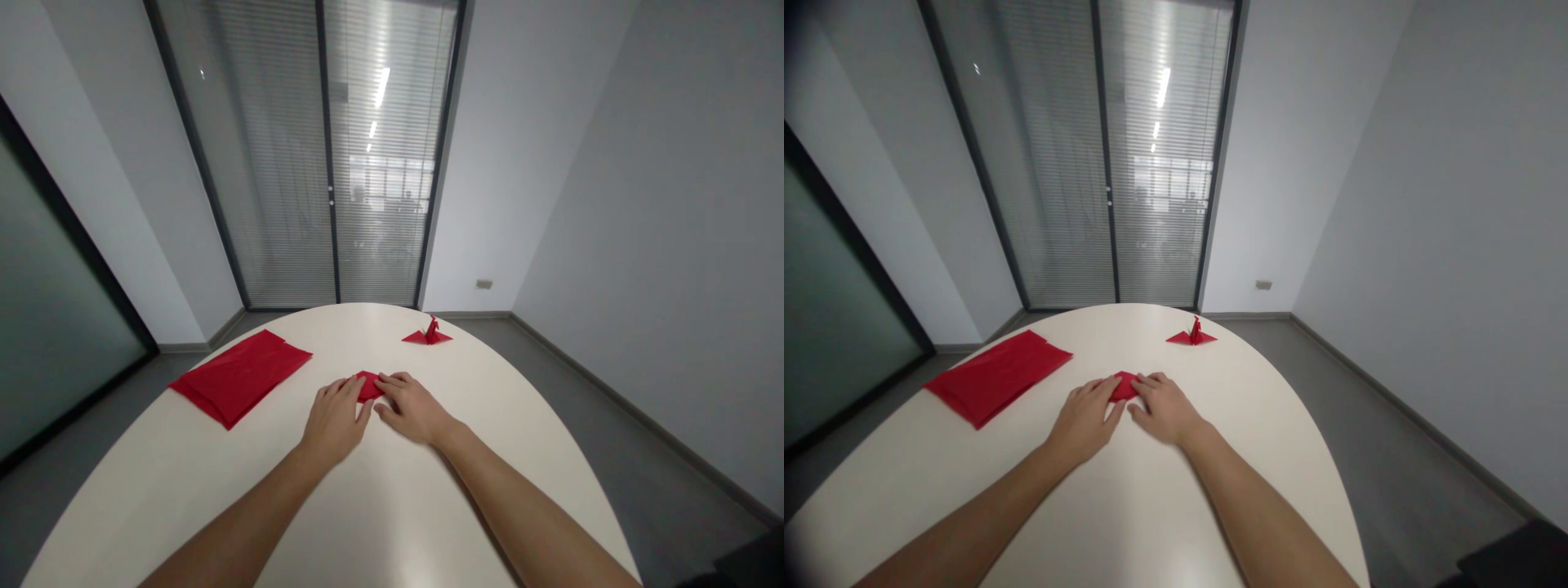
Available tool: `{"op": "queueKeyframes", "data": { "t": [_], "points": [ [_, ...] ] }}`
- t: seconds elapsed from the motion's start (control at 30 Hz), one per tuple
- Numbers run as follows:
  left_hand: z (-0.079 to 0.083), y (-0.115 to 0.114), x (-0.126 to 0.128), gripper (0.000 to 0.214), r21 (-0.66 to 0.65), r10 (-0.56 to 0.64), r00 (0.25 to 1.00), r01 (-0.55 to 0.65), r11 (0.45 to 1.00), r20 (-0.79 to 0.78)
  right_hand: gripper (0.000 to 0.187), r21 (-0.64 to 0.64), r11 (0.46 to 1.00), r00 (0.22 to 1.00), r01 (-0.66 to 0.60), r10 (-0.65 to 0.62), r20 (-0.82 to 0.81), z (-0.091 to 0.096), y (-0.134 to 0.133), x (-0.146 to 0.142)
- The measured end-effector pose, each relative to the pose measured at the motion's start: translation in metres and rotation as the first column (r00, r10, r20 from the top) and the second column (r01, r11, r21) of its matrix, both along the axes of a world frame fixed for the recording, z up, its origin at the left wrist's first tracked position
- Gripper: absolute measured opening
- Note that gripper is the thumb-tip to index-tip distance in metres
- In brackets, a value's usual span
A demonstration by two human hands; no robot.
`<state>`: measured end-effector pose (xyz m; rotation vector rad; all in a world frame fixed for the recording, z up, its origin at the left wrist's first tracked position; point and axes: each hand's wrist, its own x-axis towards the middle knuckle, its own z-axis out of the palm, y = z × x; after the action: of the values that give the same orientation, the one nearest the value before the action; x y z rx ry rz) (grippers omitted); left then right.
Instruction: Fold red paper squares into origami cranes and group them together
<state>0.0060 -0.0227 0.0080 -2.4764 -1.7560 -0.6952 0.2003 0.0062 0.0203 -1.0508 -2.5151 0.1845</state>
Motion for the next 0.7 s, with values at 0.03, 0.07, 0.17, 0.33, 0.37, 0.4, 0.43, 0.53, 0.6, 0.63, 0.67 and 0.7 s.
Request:
{"op": "queueKeyframes", "data": {
  "t": [0.03, 0.07, 0.17, 0.33, 0.37, 0.4, 0.43, 0.53, 0.6, 0.63, 0.67, 0.7],
  "points": [
    [-0.003, 0.001, -0.001, 0.042, -0.008, -0.001, 1.000, 0.001, 1.000, 0.000, 0.042, -0.003, 1.000, 1.000, 0.007, -0.007, 0.002, 0.000, 0.000, 0.000],
    [-0.005, 0.002, -0.001, 0.042, -0.020, 0.003, 1.000, -0.003, 1.000, -0.004, 0.041, -0.007, 1.000, 1.000, 0.015, -0.015, 0.006, 0.000, 0.000, -0.001],
    [-0.011, 0.005, -0.002, 0.048, -0.054, 0.005, 0.999, -0.006, 0.999, -0.033, 0.044, -0.011, 0.999, 0.999, 0.042, -0.041, 0.015, 0.000, -0.001, -0.002],
    [-0.013, 0.008, -0.004, 0.054, -0.106, -0.071, 0.993, 0.061, 0.992, -0.096, 0.069, -0.121, 0.993, 0.995, -0.014, 0.026, 0.100, -0.001, -0.003, -0.005],
    [-0.013, 0.008, -0.004, 0.056, -0.114, -0.085, 0.991, 0.073, 0.991, -0.105, 0.071, -0.157, 0.987, 0.992, -0.015, 0.034, 0.119, -0.001, -0.003, -0.005],
    [-0.013, 0.009, -0.004, 0.057, -0.118, -0.093, 0.989, 0.079, 0.990, -0.113, 0.072, -0.187, 0.982, 0.990, -0.008, 0.034, 0.133, -0.001, -0.003, -0.005],
    [-0.013, 0.009, -0.003, 0.057, -0.118, -0.093, 0.988, 0.079, 0.990, -0.121, 0.074, -0.207, 0.978, 0.989, 0.001, 0.029, 0.143, -0.001, -0.003, -0.005],
    [-0.013, 0.009, -0.002, 0.055, -0.103, -0.089, 0.987, 0.075, 0.992, -0.135, 0.076, -0.224, 0.974, 0.988, 0.018, 0.016, 0.151, -0.002, -0.003, -0.005],
    [-0.013, 0.009, -0.001, 0.053, -0.087, -0.088, 0.988, 0.078, 0.993, -0.129, 0.076, -0.217, 0.976, 0.990, 0.021, 0.010, 0.143, -0.002, -0.004, -0.005],
    [-0.012, 0.009, -0.001, 0.052, -0.081, -0.085, 0.989, 0.076, 0.994, -0.120, 0.075, -0.210, 0.978, 0.991, 0.019, 0.010, 0.136, -0.002, -0.004, -0.005],
    [-0.011, 0.008, 0.000, 0.051, -0.077, -0.079, 0.991, 0.071, 0.994, -0.109, 0.075, -0.197, 0.980, 0.992, 0.015, 0.011, 0.126, -0.001, -0.004, -0.004],
    [-0.009, 0.008, 0.000, 0.050, -0.075, -0.069, 0.993, 0.062, 0.995, -0.097, 0.073, -0.179, 0.984, 0.994, 0.008, 0.012, 0.112, 0.001, -0.005, -0.004]
  ]
}}
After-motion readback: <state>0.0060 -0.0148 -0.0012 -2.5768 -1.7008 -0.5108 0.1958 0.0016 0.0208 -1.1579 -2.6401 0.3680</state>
